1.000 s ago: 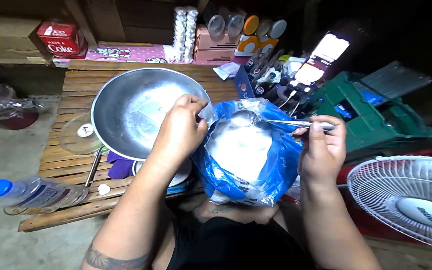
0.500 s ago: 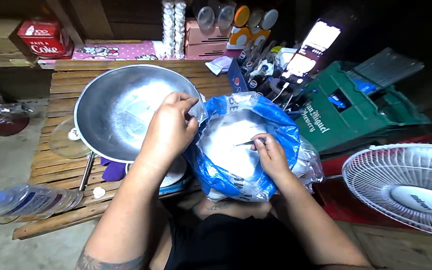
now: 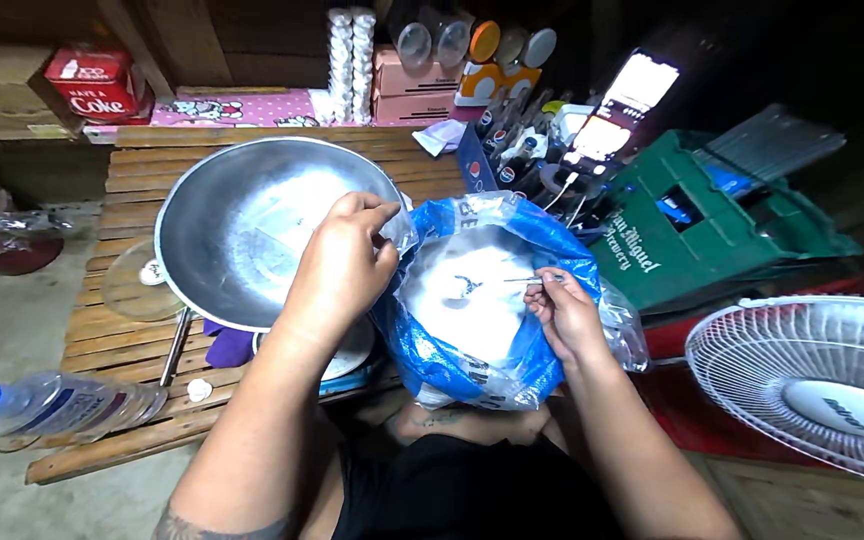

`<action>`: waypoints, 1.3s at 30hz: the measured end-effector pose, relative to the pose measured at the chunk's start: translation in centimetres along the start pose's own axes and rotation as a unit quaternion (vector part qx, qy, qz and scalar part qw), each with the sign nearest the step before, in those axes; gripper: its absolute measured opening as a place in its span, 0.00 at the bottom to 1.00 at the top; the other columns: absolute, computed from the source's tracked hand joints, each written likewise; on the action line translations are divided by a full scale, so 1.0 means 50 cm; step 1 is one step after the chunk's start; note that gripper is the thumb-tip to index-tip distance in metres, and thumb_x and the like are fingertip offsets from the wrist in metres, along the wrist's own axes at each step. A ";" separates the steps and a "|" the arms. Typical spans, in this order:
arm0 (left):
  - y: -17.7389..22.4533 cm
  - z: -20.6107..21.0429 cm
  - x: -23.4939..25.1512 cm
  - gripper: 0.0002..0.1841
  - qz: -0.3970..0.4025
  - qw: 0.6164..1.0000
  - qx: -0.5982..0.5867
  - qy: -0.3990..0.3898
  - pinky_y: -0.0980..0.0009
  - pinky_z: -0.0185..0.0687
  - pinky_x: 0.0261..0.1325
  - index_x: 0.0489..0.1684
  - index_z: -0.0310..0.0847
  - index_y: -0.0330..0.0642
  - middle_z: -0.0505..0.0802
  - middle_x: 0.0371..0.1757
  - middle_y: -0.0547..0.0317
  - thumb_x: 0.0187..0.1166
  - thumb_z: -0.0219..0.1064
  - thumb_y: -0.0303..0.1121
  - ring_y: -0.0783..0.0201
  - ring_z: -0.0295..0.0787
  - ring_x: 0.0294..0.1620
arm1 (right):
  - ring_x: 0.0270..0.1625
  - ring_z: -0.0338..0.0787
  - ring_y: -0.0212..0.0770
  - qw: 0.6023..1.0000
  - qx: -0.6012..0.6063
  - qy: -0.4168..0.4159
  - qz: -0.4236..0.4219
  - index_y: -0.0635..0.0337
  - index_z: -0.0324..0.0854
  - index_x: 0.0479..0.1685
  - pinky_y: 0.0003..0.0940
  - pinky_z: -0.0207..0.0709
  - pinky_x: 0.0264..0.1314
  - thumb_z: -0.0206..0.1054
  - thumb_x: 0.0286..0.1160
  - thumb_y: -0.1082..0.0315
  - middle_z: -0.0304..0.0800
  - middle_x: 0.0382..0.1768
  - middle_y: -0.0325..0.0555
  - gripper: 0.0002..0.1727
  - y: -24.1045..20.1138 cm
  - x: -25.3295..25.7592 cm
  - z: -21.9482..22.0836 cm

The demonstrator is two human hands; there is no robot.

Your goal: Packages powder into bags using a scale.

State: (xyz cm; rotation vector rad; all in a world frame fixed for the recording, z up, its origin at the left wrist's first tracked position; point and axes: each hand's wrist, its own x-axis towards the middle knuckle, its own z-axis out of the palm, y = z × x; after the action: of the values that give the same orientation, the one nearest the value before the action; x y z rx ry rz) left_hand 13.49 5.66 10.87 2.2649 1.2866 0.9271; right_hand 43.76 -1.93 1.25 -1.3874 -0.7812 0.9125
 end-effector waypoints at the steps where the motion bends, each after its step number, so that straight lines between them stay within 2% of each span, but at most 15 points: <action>1: -0.001 0.001 0.000 0.20 0.001 1.000 -0.003 0.000 0.64 0.90 0.48 0.68 0.86 0.38 0.87 0.67 0.44 0.77 0.66 0.23 0.58 0.92 0.47 | 0.30 0.86 0.27 1.000 0.024 0.001 -0.001 0.56 0.76 0.57 0.23 0.83 0.39 0.46 0.94 0.67 0.85 0.29 0.33 0.12 -0.007 -0.002 0.000; 5: -0.004 0.000 -0.002 0.19 0.005 1.000 -0.022 0.002 0.62 0.90 0.49 0.67 0.87 0.37 0.88 0.67 0.44 0.77 0.66 0.23 0.57 0.92 0.48 | 0.31 0.88 0.27 0.995 0.092 -0.022 -0.027 0.53 0.78 0.52 0.23 0.85 0.42 0.44 0.94 0.66 0.86 0.29 0.32 0.15 -0.050 -0.017 0.007; 12: -0.002 -0.001 -0.002 0.20 -0.003 0.999 -0.035 0.000 0.63 0.90 0.50 0.67 0.87 0.38 0.88 0.67 0.45 0.77 0.66 0.23 0.58 0.92 0.48 | 0.37 0.89 0.28 0.980 0.141 -0.078 -0.115 0.50 0.80 0.52 0.24 0.85 0.46 0.45 0.94 0.64 0.88 0.34 0.33 0.15 -0.150 -0.050 0.054; 18: 0.006 -0.004 -0.008 0.20 -0.002 0.999 -0.035 0.009 0.64 0.90 0.46 0.67 0.87 0.37 0.88 0.66 0.44 0.76 0.67 0.21 0.58 0.92 0.45 | 0.38 0.89 0.27 0.975 0.111 -0.103 -0.164 0.50 0.79 0.55 0.24 0.85 0.50 0.47 0.94 0.62 0.88 0.36 0.32 0.13 -0.185 -0.056 0.097; 23: 0.002 -0.002 -0.003 0.20 -0.010 0.999 -0.034 0.010 0.66 0.89 0.49 0.67 0.87 0.38 0.88 0.66 0.45 0.76 0.66 0.23 0.60 0.92 0.47 | 0.39 0.90 0.27 0.971 0.075 -0.128 -0.190 0.48 0.78 0.55 0.24 0.85 0.51 0.50 0.93 0.62 0.89 0.37 0.31 0.10 -0.188 -0.060 0.119; 29: 0.002 0.001 -0.002 0.20 -0.004 0.999 -0.031 0.008 0.66 0.89 0.48 0.67 0.87 0.39 0.88 0.66 0.46 0.76 0.67 0.23 0.60 0.92 0.47 | 0.39 0.89 0.26 0.960 -0.008 -0.144 -0.240 0.49 0.74 0.58 0.22 0.84 0.49 0.52 0.93 0.63 0.89 0.39 0.32 0.08 -0.201 -0.067 0.146; 32: 0.005 0.001 -0.004 0.19 0.001 0.999 -0.033 0.009 0.66 0.89 0.47 0.66 0.88 0.38 0.89 0.65 0.45 0.76 0.67 0.23 0.59 0.92 0.46 | 0.40 0.89 0.24 0.938 -0.066 -0.151 -0.304 0.50 0.74 0.57 0.21 0.84 0.48 0.55 0.92 0.65 0.89 0.38 0.28 0.06 -0.209 -0.059 0.168; 34: 0.010 0.000 -0.009 0.19 0.003 0.999 -0.033 0.010 0.65 0.90 0.46 0.66 0.88 0.37 0.88 0.65 0.45 0.76 0.67 0.23 0.60 0.92 0.44 | 0.40 0.89 0.24 0.914 -0.109 -0.161 -0.356 0.56 0.74 0.56 0.22 0.85 0.48 0.56 0.90 0.68 0.89 0.38 0.30 0.06 -0.216 -0.055 0.186; 37: 0.007 0.001 -0.004 0.19 -0.008 0.999 -0.035 0.004 0.65 0.90 0.49 0.66 0.88 0.37 0.88 0.66 0.45 0.77 0.67 0.24 0.59 0.93 0.47 | 0.40 0.88 0.21 0.855 -0.202 -0.165 -0.449 0.64 0.75 0.54 0.19 0.85 0.48 0.57 0.89 0.69 0.88 0.38 0.35 0.08 -0.229 -0.057 0.209; 39: 0.010 0.000 -0.005 0.19 -0.014 0.999 -0.037 0.006 0.66 0.90 0.48 0.67 0.87 0.37 0.88 0.67 0.45 0.77 0.67 0.23 0.60 0.93 0.47 | 0.41 0.87 0.24 0.806 -0.279 -0.153 -0.499 0.67 0.78 0.54 0.19 0.83 0.48 0.57 0.89 0.68 0.87 0.39 0.41 0.10 -0.240 -0.066 0.217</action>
State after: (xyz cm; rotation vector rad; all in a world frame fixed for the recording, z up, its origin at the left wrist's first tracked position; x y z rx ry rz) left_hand 13.71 5.22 11.10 2.1836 1.2651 0.9638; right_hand 33.54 0.58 13.98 -1.0411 -1.9005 0.0321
